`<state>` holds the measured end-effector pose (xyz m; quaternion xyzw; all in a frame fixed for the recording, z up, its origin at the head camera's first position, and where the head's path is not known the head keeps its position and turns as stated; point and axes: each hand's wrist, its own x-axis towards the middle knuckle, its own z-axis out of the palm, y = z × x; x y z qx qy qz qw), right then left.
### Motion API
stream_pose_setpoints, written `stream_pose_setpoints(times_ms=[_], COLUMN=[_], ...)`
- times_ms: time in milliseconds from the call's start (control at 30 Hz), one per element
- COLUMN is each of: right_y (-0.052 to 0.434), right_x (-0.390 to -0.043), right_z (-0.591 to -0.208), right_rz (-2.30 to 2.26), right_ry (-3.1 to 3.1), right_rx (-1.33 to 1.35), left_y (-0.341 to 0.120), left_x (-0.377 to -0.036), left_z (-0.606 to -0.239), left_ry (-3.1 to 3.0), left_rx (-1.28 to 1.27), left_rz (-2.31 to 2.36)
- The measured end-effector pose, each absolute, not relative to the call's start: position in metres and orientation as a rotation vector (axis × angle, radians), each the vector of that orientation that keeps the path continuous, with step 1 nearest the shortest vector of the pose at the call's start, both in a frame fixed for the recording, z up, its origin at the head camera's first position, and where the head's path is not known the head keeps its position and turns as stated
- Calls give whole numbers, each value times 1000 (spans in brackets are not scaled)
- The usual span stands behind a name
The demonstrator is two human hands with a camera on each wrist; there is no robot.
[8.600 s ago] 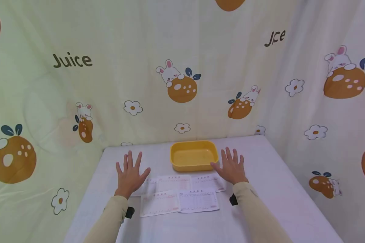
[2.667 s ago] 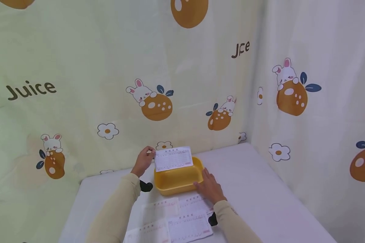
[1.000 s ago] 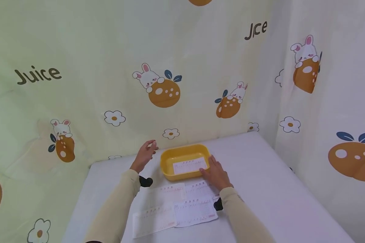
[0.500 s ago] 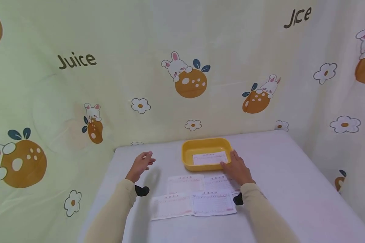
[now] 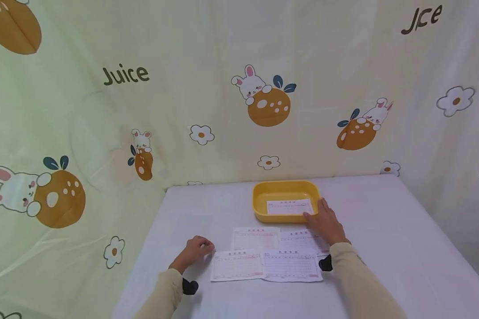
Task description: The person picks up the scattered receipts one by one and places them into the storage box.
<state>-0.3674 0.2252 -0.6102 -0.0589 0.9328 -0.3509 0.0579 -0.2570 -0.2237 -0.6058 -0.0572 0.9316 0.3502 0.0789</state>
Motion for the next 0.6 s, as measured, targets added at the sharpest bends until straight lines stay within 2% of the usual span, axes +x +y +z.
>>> stream_pose_setpoints(times_ms=[300, 600], right_y=[227, 222], right_x=[-358, -362], right_z=[-610, -613], right_rz=[-1114, -1168], right_ry=[2838, 2816], right_rx=[-183, -181], left_y=[-206, -212], left_x=[-250, -251], left_z=[-617, -637], left_ry=[2929, 2952], left_rx=[-83, -90], left_rz=[868, 895])
